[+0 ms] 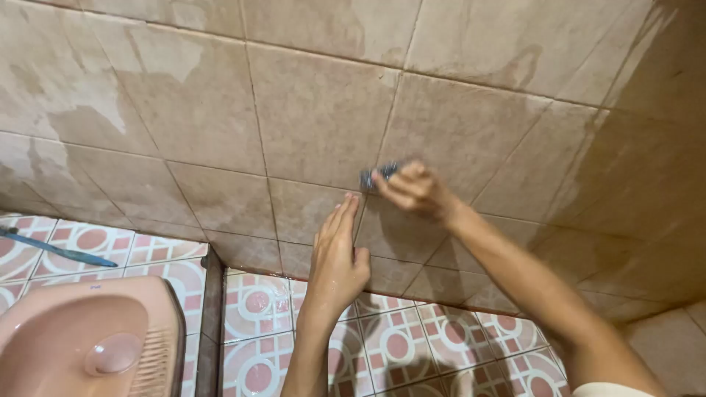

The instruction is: Clean the bathroom walls and floor using a brush and water.

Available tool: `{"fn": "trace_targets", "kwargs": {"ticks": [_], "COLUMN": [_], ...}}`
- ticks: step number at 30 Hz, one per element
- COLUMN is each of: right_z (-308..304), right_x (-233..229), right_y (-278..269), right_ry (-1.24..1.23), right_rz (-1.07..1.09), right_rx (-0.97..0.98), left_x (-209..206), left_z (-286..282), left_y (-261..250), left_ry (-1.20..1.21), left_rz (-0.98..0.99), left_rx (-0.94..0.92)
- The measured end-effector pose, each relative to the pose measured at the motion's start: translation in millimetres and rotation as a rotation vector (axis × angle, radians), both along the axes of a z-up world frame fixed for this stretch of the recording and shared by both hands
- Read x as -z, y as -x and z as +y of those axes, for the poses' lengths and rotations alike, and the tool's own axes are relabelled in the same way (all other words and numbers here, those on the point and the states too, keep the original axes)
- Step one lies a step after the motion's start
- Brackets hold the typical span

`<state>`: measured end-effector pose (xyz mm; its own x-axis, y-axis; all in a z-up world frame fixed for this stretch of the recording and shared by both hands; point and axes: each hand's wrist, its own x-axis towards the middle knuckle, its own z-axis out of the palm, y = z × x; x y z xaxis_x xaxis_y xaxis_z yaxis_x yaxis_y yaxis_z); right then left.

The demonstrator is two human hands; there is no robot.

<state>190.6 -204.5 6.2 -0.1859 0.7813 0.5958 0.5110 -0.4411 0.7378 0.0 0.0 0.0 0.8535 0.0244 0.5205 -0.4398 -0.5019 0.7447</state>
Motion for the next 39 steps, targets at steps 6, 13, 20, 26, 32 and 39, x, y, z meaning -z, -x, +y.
{"fn": "trace_targets", "kwargs": {"ticks": [6, 13, 20, 26, 32, 39], "right_z": [18, -4, -20, -26, -62, -60], "right_x": [-61, -29, -2, -71, -1, -109], "right_y": [8, 14, 17, 17, 25, 25], "right_ry": [-0.387, 0.028, -0.189, -0.003, -0.074, -0.235], "right_rz": [-0.011, 0.052, -0.021, -0.065, -0.005, -0.125], "right_rx": [0.048, 0.026, 0.003, -0.013, -0.039, 0.004], "left_x": [18, 14, 15, 13, 11, 15], "left_z": [-5, -10, -26, -21, -38, -34], "left_y": [-2, -4, -26, -24, -26, -29], "left_ry": [-0.064, -0.041, -0.049, -0.027, -0.032, -0.034], "left_rz": [0.042, 0.042, -0.008, -0.024, -0.015, -0.027], "left_rx": [-0.022, 0.039, 0.026, 0.023, 0.01, -0.018]}}
